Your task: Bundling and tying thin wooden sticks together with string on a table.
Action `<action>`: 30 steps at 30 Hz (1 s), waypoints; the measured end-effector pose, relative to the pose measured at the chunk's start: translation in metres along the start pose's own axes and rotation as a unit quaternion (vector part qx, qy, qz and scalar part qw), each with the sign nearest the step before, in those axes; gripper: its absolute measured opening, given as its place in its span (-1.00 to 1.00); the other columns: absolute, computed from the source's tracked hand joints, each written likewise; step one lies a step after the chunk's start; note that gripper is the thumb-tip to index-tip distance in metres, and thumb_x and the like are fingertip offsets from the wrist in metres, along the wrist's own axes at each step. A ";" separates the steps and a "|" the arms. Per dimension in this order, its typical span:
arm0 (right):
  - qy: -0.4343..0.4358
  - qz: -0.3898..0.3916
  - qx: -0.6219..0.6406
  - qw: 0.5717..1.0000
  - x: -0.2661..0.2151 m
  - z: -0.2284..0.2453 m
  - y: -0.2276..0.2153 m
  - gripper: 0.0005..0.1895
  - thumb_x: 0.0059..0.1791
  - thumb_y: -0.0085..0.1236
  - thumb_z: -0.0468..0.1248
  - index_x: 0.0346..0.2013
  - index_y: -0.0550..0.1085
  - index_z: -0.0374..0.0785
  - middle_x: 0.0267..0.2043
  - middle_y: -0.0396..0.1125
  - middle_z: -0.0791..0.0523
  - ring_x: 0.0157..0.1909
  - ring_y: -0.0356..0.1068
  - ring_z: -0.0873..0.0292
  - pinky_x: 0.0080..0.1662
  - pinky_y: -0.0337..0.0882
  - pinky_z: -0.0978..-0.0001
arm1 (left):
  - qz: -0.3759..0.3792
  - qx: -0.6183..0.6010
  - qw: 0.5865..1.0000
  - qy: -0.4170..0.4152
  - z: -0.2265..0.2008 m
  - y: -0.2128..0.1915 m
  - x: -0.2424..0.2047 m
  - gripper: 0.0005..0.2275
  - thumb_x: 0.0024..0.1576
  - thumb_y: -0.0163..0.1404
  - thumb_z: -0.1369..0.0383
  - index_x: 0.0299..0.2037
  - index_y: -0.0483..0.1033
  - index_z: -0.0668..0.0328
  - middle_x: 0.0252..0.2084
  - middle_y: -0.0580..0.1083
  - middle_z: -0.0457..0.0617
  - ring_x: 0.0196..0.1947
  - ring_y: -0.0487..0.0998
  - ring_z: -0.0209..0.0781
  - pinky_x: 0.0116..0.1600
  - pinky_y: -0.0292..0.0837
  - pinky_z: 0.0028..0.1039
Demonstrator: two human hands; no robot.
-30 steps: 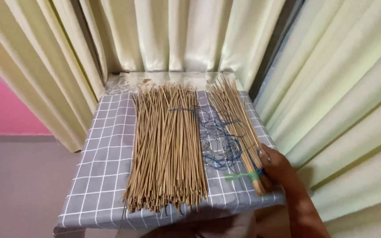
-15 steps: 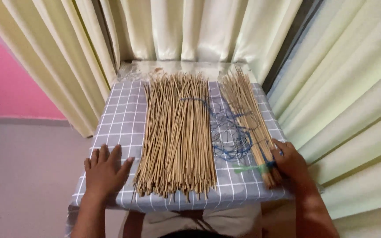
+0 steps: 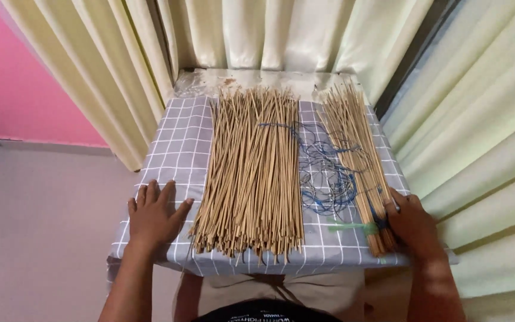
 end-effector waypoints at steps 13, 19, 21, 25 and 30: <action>-0.190 -0.309 -0.093 0.927 -0.047 0.055 -0.078 -0.78 0.02 0.14 -0.22 -0.05 0.48 -0.14 0.16 0.42 0.13 -0.04 0.52 -0.04 -0.30 0.64 0.30 | -0.005 -0.014 1.000 0.014 0.000 -0.003 -0.003 -0.26 0.21 -0.37 -0.33 0.47 0.18 -0.09 0.53 0.07 0.23 0.56 -0.06 0.27 0.51 -0.22 0.12; -0.267 -0.397 -0.092 0.874 -0.048 0.046 -0.065 -0.92 -0.01 0.20 -0.30 -0.27 0.46 -0.20 0.09 0.44 0.05 -0.17 0.52 -0.09 -0.33 0.61 0.27 | -0.067 -0.040 0.996 0.049 0.004 0.003 0.000 -0.40 0.29 -0.31 -0.19 0.39 0.33 -0.05 0.46 0.19 0.31 0.53 0.02 0.34 0.49 -0.27 0.20; -0.133 -0.192 0.101 0.967 -0.004 0.003 -0.018 -0.41 0.09 0.04 -0.15 0.40 0.25 -0.26 0.07 0.40 -0.05 0.04 0.44 -0.13 -0.03 0.59 0.01 | -0.105 -0.049 0.989 0.091 -0.002 -0.003 -0.001 -0.48 0.34 -0.27 -0.08 0.30 0.42 0.07 0.36 0.31 0.33 0.46 0.20 0.29 0.49 -0.14 0.15; 0.029 -0.097 0.296 0.950 -0.054 0.028 -0.092 -0.31 0.18 -0.17 0.03 0.55 0.13 -0.18 0.24 0.29 -0.24 0.22 0.38 -0.28 0.16 0.42 -0.11 | -0.184 -0.071 0.970 0.140 -0.009 -0.007 0.006 -0.61 0.34 -0.17 0.06 0.11 0.57 0.13 0.07 0.52 0.27 0.15 0.53 0.29 0.27 0.31 0.03; -0.044 -0.204 0.305 0.929 -0.070 0.029 -0.115 -0.31 0.08 -0.16 -0.13 0.45 0.14 -0.43 0.35 0.16 -0.26 0.38 0.12 -0.27 0.15 0.29 -0.31 | -0.041 -0.200 0.977 0.059 -0.054 -0.026 0.001 -0.46 0.23 -0.21 -0.05 0.19 0.50 0.21 -0.06 0.60 0.19 -0.15 0.65 0.08 -0.10 0.53 -0.12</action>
Point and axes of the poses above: each hand's wrist, its own x-axis towards the middle knuckle, its own y-axis out of the palm, z = x × y, the point moved 9 cm from there along x, towards the middle knuckle
